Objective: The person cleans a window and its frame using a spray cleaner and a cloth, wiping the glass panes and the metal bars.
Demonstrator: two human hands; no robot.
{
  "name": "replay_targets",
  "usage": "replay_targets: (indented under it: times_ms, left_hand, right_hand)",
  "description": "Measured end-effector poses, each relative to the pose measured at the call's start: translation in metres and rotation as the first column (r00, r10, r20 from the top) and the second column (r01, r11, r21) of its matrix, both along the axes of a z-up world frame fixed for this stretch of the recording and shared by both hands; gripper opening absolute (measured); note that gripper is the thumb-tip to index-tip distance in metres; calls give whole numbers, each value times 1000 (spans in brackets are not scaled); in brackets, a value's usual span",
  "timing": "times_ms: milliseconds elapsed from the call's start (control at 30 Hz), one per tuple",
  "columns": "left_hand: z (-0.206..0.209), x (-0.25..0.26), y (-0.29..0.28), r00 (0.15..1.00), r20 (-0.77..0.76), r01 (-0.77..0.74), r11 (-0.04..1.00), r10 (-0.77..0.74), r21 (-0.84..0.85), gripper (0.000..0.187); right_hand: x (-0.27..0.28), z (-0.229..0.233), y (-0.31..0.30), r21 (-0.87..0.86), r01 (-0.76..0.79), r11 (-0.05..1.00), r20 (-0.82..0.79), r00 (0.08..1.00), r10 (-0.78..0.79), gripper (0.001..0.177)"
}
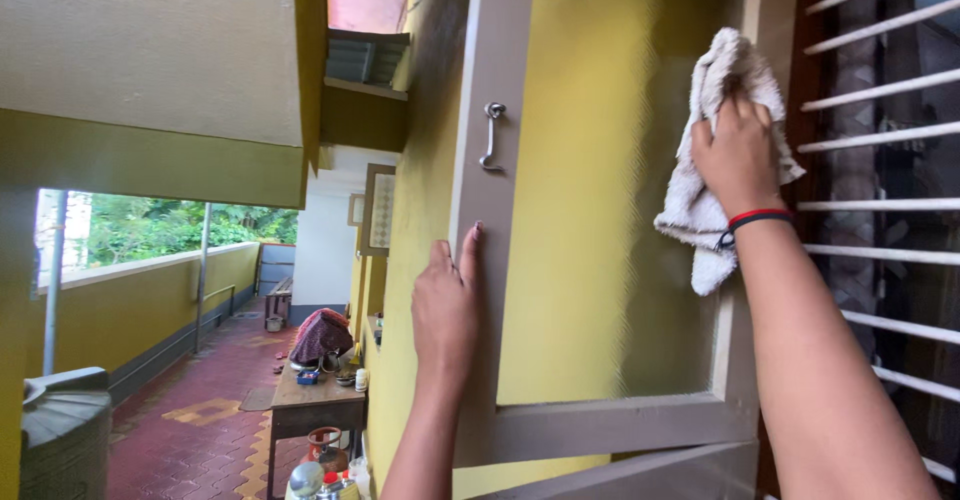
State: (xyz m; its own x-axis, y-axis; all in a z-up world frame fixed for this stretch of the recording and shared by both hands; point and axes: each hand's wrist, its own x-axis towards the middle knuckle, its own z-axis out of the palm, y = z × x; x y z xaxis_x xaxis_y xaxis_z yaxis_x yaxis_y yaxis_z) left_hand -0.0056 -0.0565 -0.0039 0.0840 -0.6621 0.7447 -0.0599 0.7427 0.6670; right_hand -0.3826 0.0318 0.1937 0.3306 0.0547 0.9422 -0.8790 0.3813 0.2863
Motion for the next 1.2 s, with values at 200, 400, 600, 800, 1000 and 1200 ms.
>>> replay_targets:
  times_ms: [200,400,600,800,1000,1200]
  left_hand:
    - [-3,1,-1,999,-41,26,998,-28,-50,66]
    - [-2,2,4,999,-41,24,999,-25,-44,66]
    - [-2,0,5,1000,-6,-4,1000,4,-30,68]
    - [-3,-1,5,999,-31,-24,999,23,-38,68]
    - [-3,-4,-2,998,-24,-53,998,53,-28,68]
    - [-7,-9,-9,997,-67,-47,994,41,-97,65]
  right_hand:
    - [40,-98,27,63,128,990,80,988,-133,49]
    - [72,-215,37,160,308,938,220,915,-338,43]
    - [107,-319,55,399,186,898,578,709,-403,43]
    - [134,-326,65,202,-77,976,619,782,-67,30]
    - [239,-328,35,320,-505,802,465,821,332,28]
    - [254,-320,50,520,-423,742,314,903,295,33]
